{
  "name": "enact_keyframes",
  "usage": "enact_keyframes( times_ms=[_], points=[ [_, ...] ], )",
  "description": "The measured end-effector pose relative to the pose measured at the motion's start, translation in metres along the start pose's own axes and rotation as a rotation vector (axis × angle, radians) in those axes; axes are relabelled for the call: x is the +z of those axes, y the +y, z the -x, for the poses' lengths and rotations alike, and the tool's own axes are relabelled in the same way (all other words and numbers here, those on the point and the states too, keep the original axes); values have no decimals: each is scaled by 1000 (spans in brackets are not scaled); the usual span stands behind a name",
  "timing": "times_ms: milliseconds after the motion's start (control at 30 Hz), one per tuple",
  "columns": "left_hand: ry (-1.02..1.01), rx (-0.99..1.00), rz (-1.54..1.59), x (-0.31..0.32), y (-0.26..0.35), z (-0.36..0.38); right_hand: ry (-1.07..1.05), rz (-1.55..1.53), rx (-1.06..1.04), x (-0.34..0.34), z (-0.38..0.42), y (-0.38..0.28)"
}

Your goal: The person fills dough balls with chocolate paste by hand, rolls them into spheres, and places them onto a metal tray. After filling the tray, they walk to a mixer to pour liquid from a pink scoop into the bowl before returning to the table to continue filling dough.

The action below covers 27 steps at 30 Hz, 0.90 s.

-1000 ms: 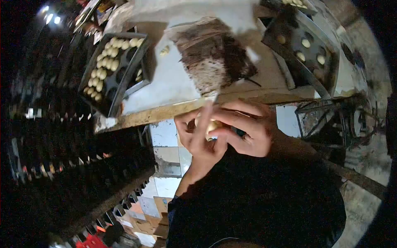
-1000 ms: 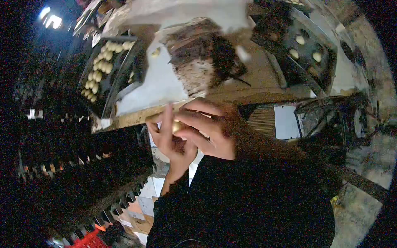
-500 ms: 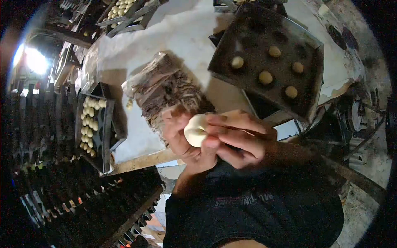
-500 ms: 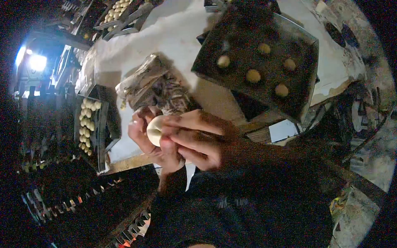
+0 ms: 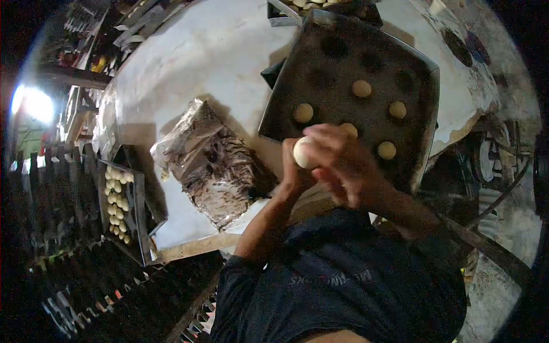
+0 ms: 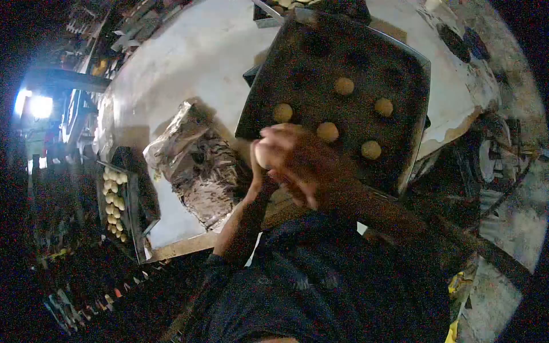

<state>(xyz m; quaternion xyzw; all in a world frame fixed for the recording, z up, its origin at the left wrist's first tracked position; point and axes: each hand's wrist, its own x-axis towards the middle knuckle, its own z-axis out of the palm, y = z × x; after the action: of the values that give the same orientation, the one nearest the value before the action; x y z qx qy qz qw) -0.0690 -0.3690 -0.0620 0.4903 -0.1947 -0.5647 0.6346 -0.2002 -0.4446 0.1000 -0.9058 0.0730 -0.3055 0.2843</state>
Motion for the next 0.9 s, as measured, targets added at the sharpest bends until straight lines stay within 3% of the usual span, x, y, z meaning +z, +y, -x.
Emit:
enact_keyframes(
  times_ms=[33, 133, 233, 300, 367, 433, 533, 633, 667, 700, 767, 800, 833, 867, 900],
  points=[
    [-40, -193, 190, -14, -33, -12, -27, -8, 1, 9, 5, 10],
    [-193, 11, -196, 10, 18, -2, -124, 30, -28, 22, 3, 36],
    [-238, 148, -463, 18, 73, 13, -118, -266, 352, 6, -20, 56],
    [-193, 118, -469, 14, 96, 24, 59, -135, 381, 13, -36, 110],
    [-89, 193, -479, -5, 102, 38, 130, 70, 309, 37, -47, 180],
    [-3, 210, -452, -30, 113, 58, -62, 311, 326, 55, -34, 235],
    [123, 453, -559, -78, 124, 99, -359, 445, 397, 64, -9, 264],
    [434, 241, -251, -129, 111, 144, -423, 484, 353, 58, 10, 278],
    [558, 176, -301, -145, 107, 159, -353, 488, 271, 56, 15, 284],
    [609, 240, -386, -173, 99, 176, -266, 699, 145, 47, -30, 213],
    [724, 308, -712, -229, 99, 210, 139, 701, -21, 51, -56, 150],
    [807, 483, -757, -253, 114, 228, 223, 766, -61, 52, -60, 107],
    [889, 631, -940, -287, 138, 243, 276, 693, 95, 58, -57, 84],
    [1083, 656, -1052, -328, 155, 254, 283, 586, 132, 71, -48, 61],
    [1083, 779, -747, -360, 186, 260, 291, 491, 169, 79, -41, 39]
  ],
)
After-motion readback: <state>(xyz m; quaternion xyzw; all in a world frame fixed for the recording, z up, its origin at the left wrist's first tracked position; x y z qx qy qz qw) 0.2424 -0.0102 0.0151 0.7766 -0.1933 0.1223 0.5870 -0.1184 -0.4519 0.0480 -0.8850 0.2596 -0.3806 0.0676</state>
